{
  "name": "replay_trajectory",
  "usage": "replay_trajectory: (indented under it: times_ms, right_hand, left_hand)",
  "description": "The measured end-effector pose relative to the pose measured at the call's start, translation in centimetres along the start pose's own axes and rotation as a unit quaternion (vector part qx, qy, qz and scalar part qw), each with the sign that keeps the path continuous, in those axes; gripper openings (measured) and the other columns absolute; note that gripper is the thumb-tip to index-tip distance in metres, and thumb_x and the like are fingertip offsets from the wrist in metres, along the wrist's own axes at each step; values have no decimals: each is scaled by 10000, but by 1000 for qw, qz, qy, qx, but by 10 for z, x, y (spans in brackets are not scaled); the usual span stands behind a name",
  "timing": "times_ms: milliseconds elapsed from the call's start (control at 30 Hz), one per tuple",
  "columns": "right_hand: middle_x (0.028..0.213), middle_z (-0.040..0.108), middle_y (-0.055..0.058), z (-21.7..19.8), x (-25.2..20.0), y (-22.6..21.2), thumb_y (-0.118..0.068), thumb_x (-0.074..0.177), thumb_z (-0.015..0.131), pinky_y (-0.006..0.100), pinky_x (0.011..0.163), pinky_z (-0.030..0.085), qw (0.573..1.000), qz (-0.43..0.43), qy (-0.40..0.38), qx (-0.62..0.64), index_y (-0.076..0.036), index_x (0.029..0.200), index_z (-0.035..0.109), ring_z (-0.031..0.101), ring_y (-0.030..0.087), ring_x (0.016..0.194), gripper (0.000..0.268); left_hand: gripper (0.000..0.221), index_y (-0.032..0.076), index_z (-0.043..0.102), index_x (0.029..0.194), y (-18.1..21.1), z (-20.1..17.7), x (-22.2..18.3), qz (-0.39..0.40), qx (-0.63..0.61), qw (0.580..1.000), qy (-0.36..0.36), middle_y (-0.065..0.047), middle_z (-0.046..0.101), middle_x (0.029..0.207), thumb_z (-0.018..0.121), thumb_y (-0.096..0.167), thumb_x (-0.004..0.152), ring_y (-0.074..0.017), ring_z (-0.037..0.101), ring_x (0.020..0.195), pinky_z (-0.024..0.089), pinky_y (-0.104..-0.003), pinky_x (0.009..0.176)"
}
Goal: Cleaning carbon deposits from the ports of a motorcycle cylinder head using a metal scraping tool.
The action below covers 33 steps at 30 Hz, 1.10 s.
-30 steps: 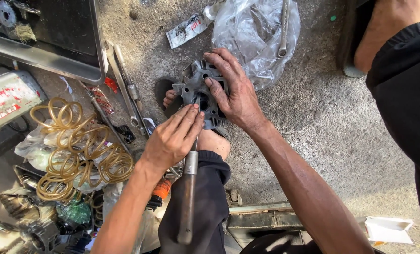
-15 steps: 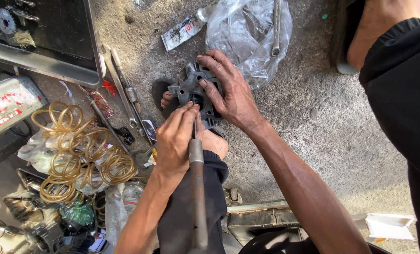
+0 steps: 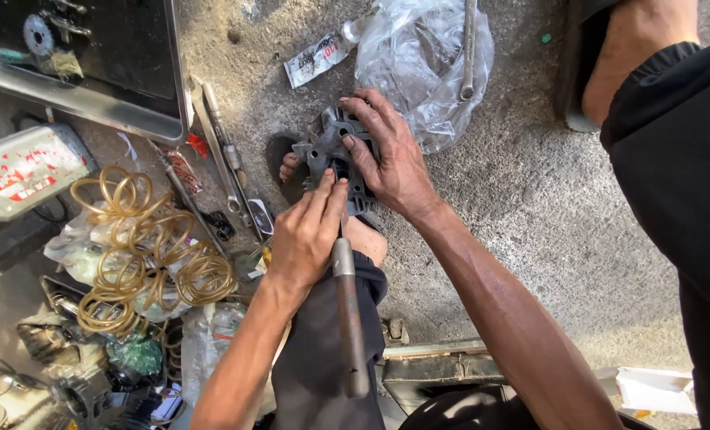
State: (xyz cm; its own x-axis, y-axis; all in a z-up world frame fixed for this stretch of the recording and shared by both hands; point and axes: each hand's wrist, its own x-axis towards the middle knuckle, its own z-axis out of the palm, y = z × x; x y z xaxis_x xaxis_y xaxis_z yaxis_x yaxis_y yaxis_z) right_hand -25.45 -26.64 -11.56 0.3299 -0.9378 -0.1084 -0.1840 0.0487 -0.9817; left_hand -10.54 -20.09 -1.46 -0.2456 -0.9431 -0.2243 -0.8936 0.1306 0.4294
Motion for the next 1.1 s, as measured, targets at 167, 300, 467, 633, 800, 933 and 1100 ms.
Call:
replay_trajectory:
  times_ms: [167,300,467,633,800,933,1100]
  right_hand:
    - [1452,538,155,-5,3,0,-280,1085,572,562,1097,449,1000,-1,-7,-23,-195,1473,521,574,421,1323,400]
    - [1446,552,149,-4,1,-2,-274,1073,595,549,1102,442,1000,0,-14,-19,-205,1467,533,554,409,1346,404]
    - [1449,529,153,-3,1,-4,-277,1083,572,581,1092,429,1000,-1,-4,0,-225,1467,514,568,465,1294,392]
    - [1449,531,153,1,-1,1,-271,1082,565,569,1098,426,1000,-2,0,-3,-212,1465,519,569,454,1304,391]
    - [1449,535,158,-2,2,2,-267,1081,561,558,1105,429,1000,-5,3,-13,-211,1475,519,550,433,1341,400]
    - [1459,544,130,3,-4,5,-293,1072,588,530,1116,424,1000,-1,1,-14,-237,1475,524,539,396,1364,412]
    - [1459,544,138,2,-3,3,-285,1079,581,515,1111,432,1000,-4,0,-21,-220,1477,521,546,385,1363,408]
  left_hand:
    - [155,9,699,1112,-8,25,4,-16,-9,998,60,-167,718,1072,633,47,976,-362,740,977,625,-427,781]
    - [162,106,737,1080,-9,35,-3,-107,-104,981,128,-64,760,1071,673,78,933,-281,742,1045,607,-360,852]
    - [182,-49,720,1047,-3,28,4,-390,-503,736,231,-291,754,908,592,43,955,-267,756,616,666,-287,523]
    - [211,-12,719,1165,-2,11,-2,-185,-269,937,123,-271,737,1020,592,33,1002,-337,748,911,650,-394,722]
    - [260,-37,660,1229,-9,31,-14,70,149,986,12,-275,682,1181,581,111,1030,-330,740,933,632,-393,705]
    - [219,-4,667,1179,9,26,-9,7,120,992,36,-214,694,1103,588,83,994,-320,726,890,607,-377,675]
    - [130,102,761,1003,16,15,8,-215,-131,957,143,-102,748,733,677,52,918,-274,772,747,583,-364,643]
